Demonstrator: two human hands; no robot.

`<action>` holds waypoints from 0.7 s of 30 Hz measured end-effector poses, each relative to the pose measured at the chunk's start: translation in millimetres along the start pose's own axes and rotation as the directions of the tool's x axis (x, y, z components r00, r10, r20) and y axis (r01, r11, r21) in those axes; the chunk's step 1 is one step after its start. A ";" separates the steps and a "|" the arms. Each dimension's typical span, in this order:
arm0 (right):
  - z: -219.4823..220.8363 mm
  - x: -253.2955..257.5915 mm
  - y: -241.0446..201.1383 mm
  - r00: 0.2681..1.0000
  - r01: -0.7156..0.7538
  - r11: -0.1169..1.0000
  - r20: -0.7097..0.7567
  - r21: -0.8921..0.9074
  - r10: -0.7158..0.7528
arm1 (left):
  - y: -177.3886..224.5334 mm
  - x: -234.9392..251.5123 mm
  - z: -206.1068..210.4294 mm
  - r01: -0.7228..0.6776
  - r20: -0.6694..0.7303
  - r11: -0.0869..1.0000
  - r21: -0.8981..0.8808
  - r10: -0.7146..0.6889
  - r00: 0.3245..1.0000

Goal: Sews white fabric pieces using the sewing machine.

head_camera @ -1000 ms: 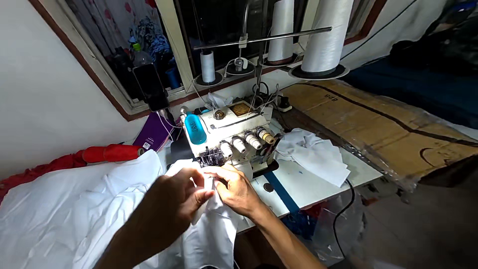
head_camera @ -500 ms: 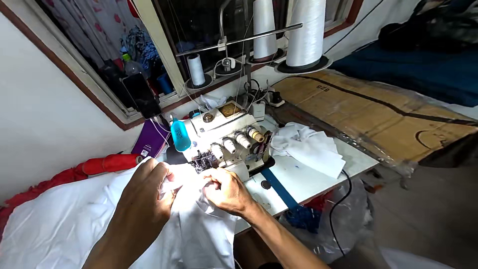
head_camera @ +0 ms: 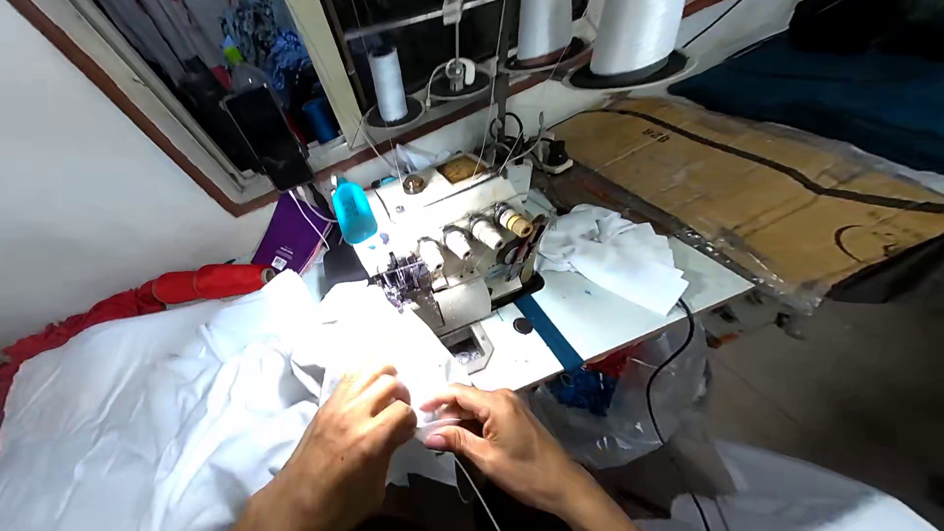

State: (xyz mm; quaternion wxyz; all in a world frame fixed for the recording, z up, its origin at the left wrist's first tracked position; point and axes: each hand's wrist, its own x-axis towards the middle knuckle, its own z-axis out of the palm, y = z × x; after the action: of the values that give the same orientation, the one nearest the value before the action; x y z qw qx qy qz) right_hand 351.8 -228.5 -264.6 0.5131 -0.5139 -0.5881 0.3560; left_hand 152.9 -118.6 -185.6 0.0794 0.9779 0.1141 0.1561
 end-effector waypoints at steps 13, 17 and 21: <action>10.1 -26.4 4.7 0.931 0.224 0.916 -0.205 -0.333 -0.302 | 8.4 1.4 1.5 0.033 0.124 0.998 -0.052 -0.026 0.992; 17.1 -32.8 5.1 0.911 0.206 0.944 -0.303 -0.257 -0.281 | 10.4 1.5 7.0 0.049 0.085 0.997 -0.064 -0.044 0.995; 19.8 -35.4 7.9 0.891 0.234 0.944 -0.338 -0.234 -0.305 | 12.1 -1.5 14.5 0.073 -0.034 0.989 -0.129 -0.078 0.996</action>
State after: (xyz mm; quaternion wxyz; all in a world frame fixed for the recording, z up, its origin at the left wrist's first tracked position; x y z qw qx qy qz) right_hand 332.6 -259.0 -284.8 0.6085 -0.5304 -0.5776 0.1214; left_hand 158.5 -132.3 -197.3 0.1451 0.9626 0.1423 0.1791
